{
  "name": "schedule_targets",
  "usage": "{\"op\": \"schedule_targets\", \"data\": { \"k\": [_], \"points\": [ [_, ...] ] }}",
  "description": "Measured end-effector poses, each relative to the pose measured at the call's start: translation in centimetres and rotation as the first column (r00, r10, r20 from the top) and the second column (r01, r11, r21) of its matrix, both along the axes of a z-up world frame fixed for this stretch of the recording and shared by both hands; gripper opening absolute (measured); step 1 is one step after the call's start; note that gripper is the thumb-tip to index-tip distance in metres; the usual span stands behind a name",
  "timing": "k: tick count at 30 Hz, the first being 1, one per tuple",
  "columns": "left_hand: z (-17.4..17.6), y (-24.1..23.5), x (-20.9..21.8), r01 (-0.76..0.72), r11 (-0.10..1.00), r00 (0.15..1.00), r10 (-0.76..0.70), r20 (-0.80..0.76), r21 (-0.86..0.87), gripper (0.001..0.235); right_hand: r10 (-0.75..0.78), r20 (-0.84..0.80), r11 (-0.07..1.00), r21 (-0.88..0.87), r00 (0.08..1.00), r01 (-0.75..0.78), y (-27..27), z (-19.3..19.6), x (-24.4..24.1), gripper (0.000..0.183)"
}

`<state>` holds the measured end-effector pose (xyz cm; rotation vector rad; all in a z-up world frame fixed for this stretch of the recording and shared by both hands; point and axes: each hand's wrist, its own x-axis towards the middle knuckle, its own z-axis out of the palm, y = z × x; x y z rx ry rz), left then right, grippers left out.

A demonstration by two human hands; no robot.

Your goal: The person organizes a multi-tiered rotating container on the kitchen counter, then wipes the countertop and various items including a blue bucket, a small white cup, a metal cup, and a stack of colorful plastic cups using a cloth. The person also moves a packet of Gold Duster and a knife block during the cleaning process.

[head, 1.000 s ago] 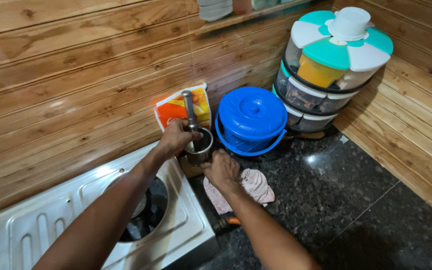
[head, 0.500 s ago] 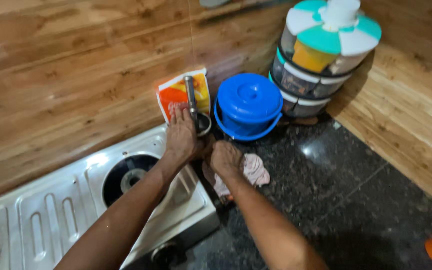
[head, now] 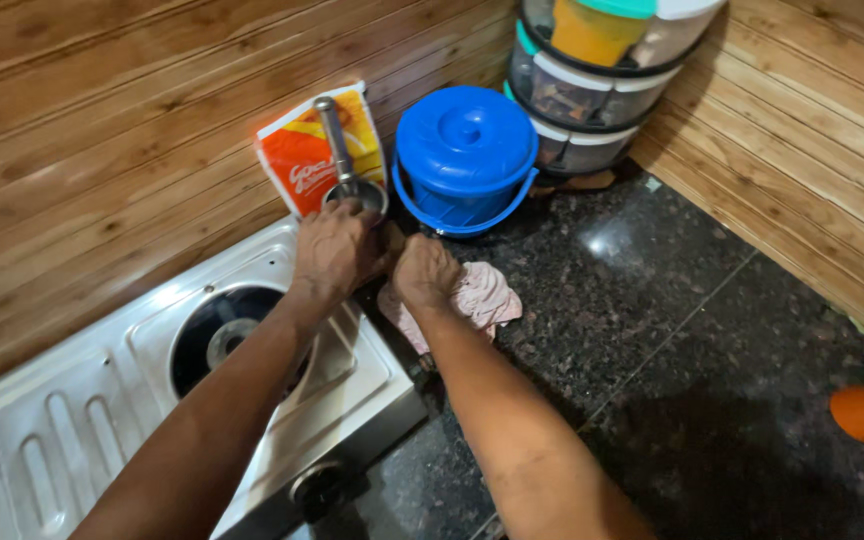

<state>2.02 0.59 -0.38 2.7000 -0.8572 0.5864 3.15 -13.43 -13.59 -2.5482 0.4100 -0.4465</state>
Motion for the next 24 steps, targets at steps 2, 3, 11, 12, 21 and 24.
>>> {"op": "schedule_targets", "data": {
  "k": [2,3,11,12,21,24],
  "points": [
    [0.0,-0.1,0.5,-0.011,1.0,1.0,0.011,-0.009,-0.022,0.034,-0.023,-0.031,0.997,0.068,0.999,0.025,0.0,0.9,0.1,0.028],
    [-0.1,-0.2,0.8,-0.021,0.999,1.0,0.02,-0.024,-0.03,0.032,-0.023,-0.012,0.995,0.097,1.0,0.024,-0.1,1.2,-0.2,0.029],
    [-1.6,0.7,1.8,0.017,0.996,0.999,-0.015,0.029,-0.092,0.029,0.038,-0.182,0.987,0.159,0.983,-0.008,-0.1,4.1,-1.1,0.041],
    [-1.5,0.7,1.7,0.012,0.995,1.0,-0.009,0.029,-0.096,0.031,0.053,-0.163,0.987,0.157,0.985,-0.027,-0.3,4.5,-1.4,0.04],
    [1.2,0.0,-1.9,0.007,0.938,0.999,-0.02,-0.035,-0.347,0.024,-0.031,0.098,0.949,0.316,0.995,-0.001,-1.7,10.8,-6.1,0.021],
    [1.5,-2.3,-3.1,-0.027,0.873,0.972,-0.09,-0.216,-0.487,0.034,-0.146,0.383,0.918,0.395,0.912,-0.019,-3.4,12.9,-7.3,0.021]
  ]
}}
